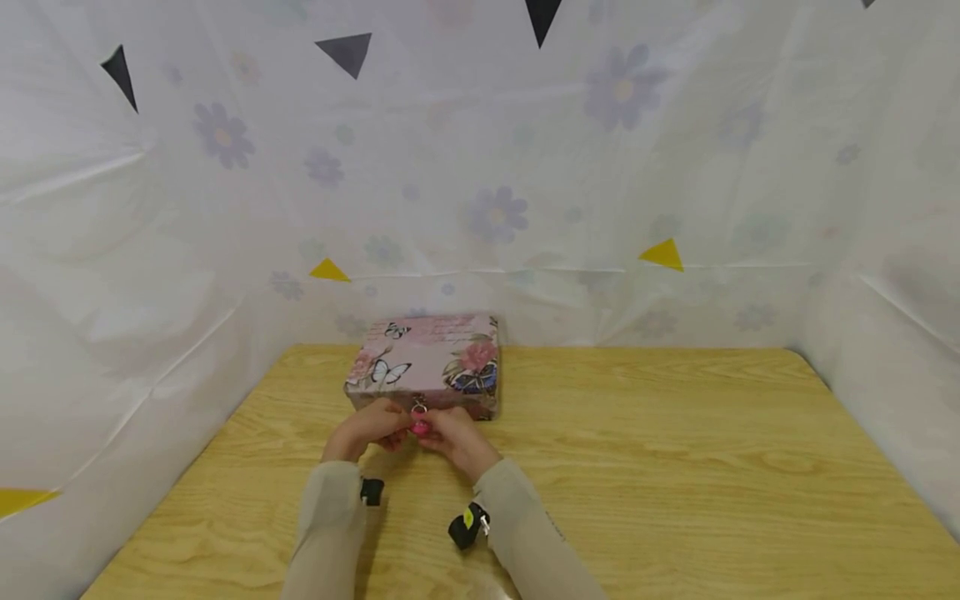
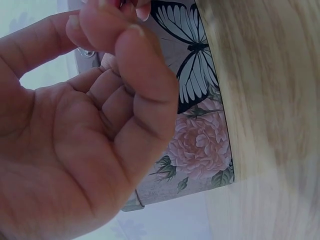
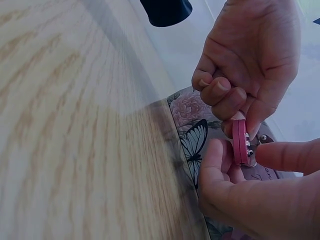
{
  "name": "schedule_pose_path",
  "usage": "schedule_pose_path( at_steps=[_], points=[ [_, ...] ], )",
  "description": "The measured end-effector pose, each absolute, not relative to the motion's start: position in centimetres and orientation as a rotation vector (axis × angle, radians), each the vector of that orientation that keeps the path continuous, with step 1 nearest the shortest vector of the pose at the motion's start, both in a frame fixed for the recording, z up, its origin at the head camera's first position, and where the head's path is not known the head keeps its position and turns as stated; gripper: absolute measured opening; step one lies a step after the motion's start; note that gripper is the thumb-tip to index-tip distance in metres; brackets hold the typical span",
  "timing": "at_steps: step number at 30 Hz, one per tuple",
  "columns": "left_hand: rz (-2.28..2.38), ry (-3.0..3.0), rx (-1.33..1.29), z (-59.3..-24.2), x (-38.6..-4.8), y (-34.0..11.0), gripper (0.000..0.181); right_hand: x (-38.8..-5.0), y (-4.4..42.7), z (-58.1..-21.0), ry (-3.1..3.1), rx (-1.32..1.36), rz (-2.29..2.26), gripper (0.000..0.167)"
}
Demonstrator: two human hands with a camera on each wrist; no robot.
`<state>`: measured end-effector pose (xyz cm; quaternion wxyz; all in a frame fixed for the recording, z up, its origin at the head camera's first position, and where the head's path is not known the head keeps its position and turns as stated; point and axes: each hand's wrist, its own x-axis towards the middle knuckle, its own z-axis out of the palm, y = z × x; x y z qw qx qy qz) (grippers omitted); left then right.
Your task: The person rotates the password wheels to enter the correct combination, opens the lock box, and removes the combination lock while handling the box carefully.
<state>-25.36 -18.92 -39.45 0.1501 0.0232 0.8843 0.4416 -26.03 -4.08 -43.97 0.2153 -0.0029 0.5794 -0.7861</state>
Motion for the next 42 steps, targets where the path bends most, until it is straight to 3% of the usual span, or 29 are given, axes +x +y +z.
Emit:
schedule_pose_path(
  at_steps=[27,42],
  points=[
    [1.289,2.512,0.043,-39.55,-25.43,-18.78,0.022,-26.24,-4.35,-44.30,1.609,-0.021,-2.182,0.010],
    [1.285,2.516,0.007,-39.40,-25.19,-18.57,0.022,-26.04,-4.25,-44.07,1.614,-0.018,-2.189,0.018]
  ],
)
